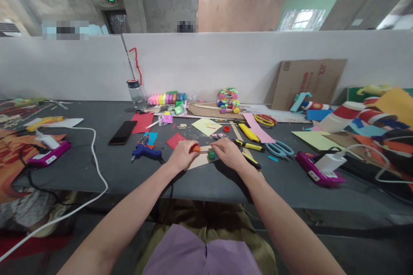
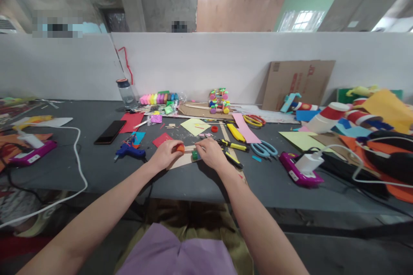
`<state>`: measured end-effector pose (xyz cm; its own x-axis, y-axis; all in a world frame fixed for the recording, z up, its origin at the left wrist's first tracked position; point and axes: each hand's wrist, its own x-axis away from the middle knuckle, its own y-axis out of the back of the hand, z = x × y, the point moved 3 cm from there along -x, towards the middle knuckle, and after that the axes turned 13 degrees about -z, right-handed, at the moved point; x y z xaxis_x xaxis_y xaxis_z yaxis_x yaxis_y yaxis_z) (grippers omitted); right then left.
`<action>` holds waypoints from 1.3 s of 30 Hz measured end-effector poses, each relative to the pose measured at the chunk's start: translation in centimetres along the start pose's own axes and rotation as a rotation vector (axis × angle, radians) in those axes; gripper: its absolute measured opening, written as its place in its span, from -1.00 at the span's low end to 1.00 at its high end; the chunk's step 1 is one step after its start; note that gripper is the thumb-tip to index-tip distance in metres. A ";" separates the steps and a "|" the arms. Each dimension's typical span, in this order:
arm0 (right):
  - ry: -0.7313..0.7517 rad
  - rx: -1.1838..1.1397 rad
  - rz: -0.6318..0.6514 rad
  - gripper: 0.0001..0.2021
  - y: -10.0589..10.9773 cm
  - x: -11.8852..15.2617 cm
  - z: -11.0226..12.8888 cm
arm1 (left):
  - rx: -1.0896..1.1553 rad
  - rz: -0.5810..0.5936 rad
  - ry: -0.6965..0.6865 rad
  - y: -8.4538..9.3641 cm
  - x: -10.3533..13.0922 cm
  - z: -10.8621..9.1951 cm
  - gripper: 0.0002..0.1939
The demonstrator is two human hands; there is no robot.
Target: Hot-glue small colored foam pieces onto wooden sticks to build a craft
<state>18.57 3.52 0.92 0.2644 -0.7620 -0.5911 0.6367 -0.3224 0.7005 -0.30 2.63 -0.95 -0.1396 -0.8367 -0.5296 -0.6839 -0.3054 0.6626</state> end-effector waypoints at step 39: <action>-0.079 -0.159 0.223 -0.85 -1.4 -2.0 0.7 | 0.039 0.001 -0.016 -0.3 -0.1 -0.5 -0.68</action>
<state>16.66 5.14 1.36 0.3572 -0.8477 -0.3922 0.6767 -0.0545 0.7343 0.31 2.57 -0.81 -0.1514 -0.8292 -0.5380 -0.7114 -0.2865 0.6417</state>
